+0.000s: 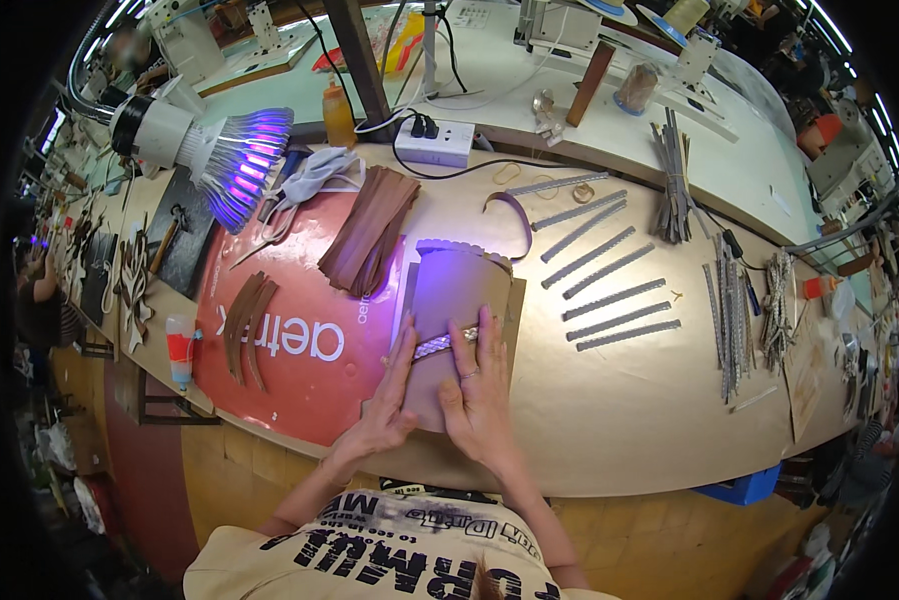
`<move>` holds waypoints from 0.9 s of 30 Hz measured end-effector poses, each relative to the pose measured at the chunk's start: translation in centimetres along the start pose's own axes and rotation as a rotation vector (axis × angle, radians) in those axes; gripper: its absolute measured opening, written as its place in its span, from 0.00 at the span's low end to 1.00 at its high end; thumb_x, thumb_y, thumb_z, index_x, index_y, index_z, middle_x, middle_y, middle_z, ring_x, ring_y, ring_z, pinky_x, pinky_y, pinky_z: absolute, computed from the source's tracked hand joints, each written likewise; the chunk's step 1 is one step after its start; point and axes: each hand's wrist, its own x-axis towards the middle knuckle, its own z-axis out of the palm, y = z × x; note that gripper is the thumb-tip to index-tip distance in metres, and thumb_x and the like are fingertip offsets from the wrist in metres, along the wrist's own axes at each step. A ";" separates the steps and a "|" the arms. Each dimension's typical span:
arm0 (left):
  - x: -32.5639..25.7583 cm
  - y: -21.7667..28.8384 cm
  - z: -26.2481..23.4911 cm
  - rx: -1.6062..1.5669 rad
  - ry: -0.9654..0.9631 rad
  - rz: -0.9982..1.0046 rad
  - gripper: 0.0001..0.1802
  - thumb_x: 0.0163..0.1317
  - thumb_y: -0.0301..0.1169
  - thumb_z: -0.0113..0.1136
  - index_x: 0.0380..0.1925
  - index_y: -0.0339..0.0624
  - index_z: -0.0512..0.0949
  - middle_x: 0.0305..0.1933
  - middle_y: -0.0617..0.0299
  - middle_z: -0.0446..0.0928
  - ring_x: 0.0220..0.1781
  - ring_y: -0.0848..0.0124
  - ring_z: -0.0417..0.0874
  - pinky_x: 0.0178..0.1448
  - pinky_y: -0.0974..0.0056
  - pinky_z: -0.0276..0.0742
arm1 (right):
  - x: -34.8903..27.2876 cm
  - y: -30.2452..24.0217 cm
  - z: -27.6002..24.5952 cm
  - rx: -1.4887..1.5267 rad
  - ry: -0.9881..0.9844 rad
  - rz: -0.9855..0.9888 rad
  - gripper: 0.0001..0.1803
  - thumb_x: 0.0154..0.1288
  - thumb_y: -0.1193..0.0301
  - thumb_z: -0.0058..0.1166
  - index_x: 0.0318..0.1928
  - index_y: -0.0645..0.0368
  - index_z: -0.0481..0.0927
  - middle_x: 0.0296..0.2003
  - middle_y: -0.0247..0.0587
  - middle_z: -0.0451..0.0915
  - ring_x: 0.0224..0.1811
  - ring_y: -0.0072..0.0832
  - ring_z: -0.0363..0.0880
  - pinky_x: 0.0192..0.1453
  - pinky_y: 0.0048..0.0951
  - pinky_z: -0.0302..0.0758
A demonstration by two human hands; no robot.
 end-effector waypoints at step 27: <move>5.1 1.7 -3.6 0.384 0.111 0.174 0.42 0.71 0.54 0.48 0.75 0.38 0.51 0.80 0.40 0.42 0.81 0.41 0.40 0.80 0.43 0.38 | -2.5 -3.1 -0.6 -0.232 0.062 0.140 0.41 0.75 0.53 0.44 0.75 0.68 0.47 0.76 0.62 0.40 0.80 0.54 0.37 0.78 0.59 0.38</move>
